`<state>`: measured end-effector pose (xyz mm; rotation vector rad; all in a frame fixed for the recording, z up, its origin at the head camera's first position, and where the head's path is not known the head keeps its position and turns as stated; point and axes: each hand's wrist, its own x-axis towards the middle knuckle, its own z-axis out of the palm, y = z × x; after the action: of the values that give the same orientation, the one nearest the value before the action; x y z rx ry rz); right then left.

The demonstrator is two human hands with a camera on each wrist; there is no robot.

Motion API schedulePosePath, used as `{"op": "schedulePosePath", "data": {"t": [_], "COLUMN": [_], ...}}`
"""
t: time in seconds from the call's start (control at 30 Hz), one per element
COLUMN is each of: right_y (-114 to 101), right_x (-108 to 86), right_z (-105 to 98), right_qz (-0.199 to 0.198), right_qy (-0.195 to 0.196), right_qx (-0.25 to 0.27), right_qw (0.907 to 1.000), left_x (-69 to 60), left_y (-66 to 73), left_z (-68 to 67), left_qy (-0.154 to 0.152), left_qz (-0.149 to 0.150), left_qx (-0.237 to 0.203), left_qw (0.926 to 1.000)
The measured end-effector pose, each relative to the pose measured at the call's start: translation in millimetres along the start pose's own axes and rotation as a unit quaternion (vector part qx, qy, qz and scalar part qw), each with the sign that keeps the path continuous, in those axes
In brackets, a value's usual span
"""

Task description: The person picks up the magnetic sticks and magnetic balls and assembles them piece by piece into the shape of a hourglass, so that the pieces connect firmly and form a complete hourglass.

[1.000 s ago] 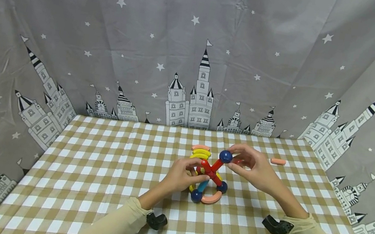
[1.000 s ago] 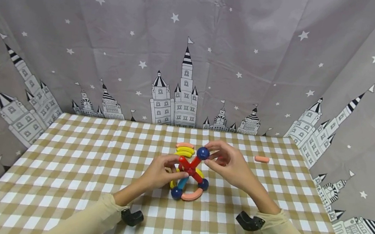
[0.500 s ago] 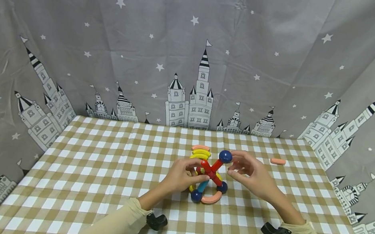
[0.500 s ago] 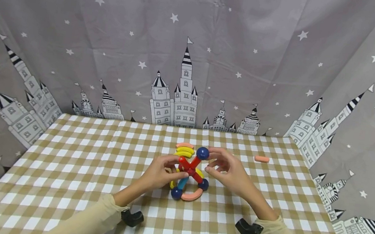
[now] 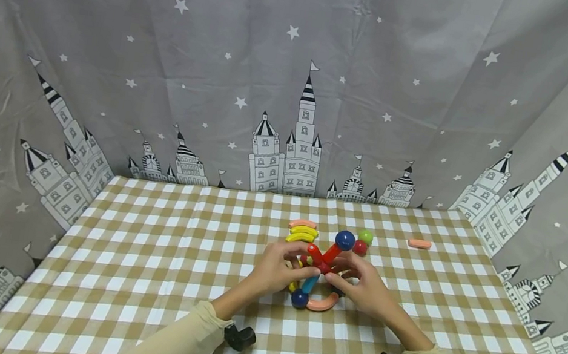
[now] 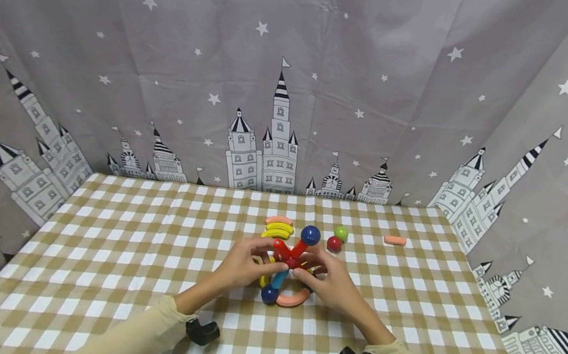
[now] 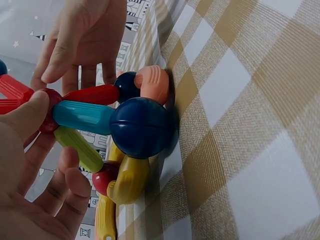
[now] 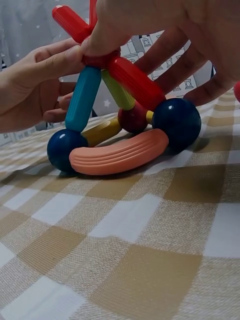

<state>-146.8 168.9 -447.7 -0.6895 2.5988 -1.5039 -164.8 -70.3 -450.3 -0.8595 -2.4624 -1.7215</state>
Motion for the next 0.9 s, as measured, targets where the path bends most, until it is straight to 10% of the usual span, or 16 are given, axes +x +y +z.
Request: {"op": "schedulePosePath", "data": {"t": [0.9], "right_y": [-13.8], "right_x": [13.9], "right_z": [10.4], "right_qz": [0.024], "right_qy": [0.010], "right_qx": [-0.003], "right_qw": [0.9997], "left_x": [-9.8], "left_y": [-12.6], "left_z": [-8.3], "left_qy": [0.052], "left_qz": [-0.040], "left_qx": [0.024], "left_qw": [0.9976]}}
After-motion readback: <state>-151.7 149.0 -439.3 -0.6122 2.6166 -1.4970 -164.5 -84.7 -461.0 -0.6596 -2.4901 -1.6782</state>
